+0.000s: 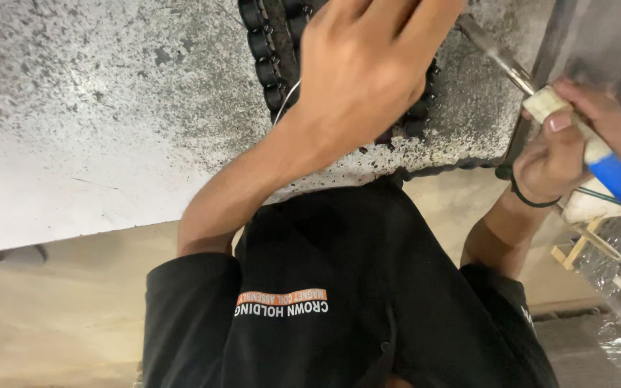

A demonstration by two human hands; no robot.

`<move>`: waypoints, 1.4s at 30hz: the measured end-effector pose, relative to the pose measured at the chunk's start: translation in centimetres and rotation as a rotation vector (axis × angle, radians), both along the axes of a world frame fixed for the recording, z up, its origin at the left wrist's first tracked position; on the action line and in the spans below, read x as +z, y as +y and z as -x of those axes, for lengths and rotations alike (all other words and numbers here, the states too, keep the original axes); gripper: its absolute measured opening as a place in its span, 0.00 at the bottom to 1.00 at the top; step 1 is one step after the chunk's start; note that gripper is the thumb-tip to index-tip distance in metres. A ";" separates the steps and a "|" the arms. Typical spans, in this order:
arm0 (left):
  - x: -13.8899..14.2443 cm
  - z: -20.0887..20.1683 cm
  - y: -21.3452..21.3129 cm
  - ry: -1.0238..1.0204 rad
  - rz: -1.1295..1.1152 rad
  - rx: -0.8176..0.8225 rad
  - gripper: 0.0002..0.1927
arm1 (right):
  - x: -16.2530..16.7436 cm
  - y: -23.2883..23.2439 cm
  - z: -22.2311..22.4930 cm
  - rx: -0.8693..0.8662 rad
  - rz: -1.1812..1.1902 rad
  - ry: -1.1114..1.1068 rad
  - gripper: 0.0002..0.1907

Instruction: The person handles black plastic fan rotor parts on a workbench, uses a screwdriver-like tool on a rotor hub, places rotors into a molded tray, and arranges small black blade pieces into rows on the bench. They then use a heated handheld tool to work on the arranged rows of parts.

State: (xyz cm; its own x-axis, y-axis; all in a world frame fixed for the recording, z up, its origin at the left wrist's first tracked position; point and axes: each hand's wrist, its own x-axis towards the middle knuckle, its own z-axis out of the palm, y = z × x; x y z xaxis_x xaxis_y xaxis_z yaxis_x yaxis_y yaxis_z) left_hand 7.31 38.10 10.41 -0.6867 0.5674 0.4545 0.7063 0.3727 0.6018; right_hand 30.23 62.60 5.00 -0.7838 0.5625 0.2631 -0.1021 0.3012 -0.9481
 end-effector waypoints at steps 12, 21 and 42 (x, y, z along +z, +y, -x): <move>-9.5 -3.2 3.8 -0.115 0.123 -0.011 0.14 | 3.2 -0.3 3.7 0.142 -0.296 -0.086 0.16; -3.8 -1.3 3.0 -0.170 0.051 -0.044 0.16 | 8.3 -0.8 5.2 0.326 -0.445 -0.244 0.12; -10.8 -1.0 5.7 -0.205 0.115 -0.029 0.14 | 5.7 -1.1 7.7 0.204 -0.303 -0.218 0.12</move>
